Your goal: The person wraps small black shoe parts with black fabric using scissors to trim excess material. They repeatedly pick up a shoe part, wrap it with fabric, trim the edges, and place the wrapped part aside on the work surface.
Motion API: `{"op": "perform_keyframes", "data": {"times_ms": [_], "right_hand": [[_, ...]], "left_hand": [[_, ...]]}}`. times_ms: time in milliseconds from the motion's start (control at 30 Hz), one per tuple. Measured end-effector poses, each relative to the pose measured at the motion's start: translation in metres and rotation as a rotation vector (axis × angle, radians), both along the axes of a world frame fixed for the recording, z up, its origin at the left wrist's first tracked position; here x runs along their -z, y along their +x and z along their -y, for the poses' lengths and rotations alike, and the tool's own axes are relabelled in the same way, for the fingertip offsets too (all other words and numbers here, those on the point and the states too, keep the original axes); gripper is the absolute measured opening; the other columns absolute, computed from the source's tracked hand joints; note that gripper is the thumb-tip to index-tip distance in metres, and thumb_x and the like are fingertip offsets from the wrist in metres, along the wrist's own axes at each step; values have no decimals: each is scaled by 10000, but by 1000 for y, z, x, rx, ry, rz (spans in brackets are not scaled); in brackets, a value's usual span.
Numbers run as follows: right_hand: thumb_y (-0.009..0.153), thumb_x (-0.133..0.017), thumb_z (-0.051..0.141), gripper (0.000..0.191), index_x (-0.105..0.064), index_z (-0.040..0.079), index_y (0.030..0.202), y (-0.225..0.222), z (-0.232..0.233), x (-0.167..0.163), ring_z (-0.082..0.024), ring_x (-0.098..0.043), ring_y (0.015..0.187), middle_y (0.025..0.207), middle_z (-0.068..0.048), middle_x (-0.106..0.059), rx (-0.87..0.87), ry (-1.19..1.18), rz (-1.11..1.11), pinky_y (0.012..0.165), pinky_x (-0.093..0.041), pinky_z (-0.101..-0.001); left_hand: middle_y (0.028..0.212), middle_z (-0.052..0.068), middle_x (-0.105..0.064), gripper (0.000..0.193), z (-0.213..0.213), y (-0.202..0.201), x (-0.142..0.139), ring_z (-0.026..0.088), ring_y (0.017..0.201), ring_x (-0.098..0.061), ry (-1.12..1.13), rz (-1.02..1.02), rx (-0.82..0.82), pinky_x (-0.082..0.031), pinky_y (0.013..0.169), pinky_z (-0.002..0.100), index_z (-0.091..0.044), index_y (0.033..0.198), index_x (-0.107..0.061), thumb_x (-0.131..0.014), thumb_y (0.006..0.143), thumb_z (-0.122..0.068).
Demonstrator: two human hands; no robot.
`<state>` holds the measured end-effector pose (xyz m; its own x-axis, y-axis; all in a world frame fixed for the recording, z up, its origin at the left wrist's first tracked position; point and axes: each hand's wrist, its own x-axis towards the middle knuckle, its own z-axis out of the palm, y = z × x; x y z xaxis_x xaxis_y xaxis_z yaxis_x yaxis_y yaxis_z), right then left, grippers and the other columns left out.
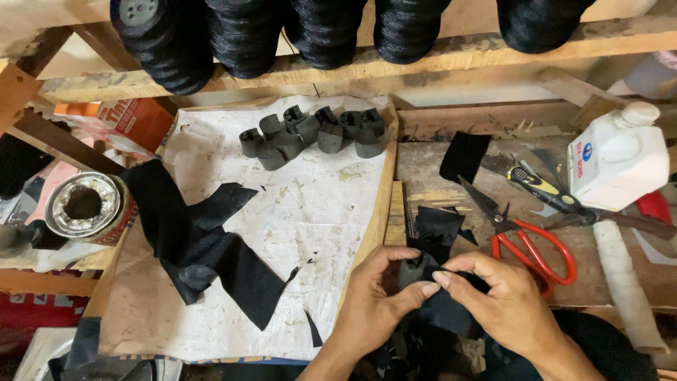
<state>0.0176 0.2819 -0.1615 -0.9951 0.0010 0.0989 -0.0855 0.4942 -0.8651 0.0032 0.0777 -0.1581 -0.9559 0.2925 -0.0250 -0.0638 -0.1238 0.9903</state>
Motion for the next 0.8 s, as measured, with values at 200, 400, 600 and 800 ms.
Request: {"op": "perform_keyframes", "data": {"times_ms": [200,400,600,800], "right_hand": [[757,-820,171,234,-808,61,964,-4,-14,-17,-75,-694,712,754,-18,-800,-94,-60,263,663,-567,-263],[811,-823,220,197,-809,28,851,0,-22,-16,-90,-699,691,754,-29,-765,-56,-46,190,652,-563,-261],[796,-793,171,166,-813,26,876,3,-26,-6,-95,-735,741,806,-23,-778,-60,-113,85,692,-578,-259],[808,-794,187,174,-814,22,861,3,-19,-9,-98,-733,727,785,-28,-777,-100,-112,91,689,-577,-263]], "left_hand": [[1008,-4,-709,590,4,-5,-10,71,905,-639,54,17,-2,-536,806,219,-3,1334,-582,-826,807,-106],[836,28,-649,562,12,-5,-6,99,737,-552,-30,157,38,-464,655,239,20,1332,-649,-835,814,-98],[1133,85,-717,527,16,-6,8,116,1022,-666,295,113,203,-553,914,251,62,1359,-587,-764,867,-1],[1142,105,-724,537,19,-4,14,143,999,-670,345,216,294,-557,900,272,63,1393,-584,-738,880,18]]}}
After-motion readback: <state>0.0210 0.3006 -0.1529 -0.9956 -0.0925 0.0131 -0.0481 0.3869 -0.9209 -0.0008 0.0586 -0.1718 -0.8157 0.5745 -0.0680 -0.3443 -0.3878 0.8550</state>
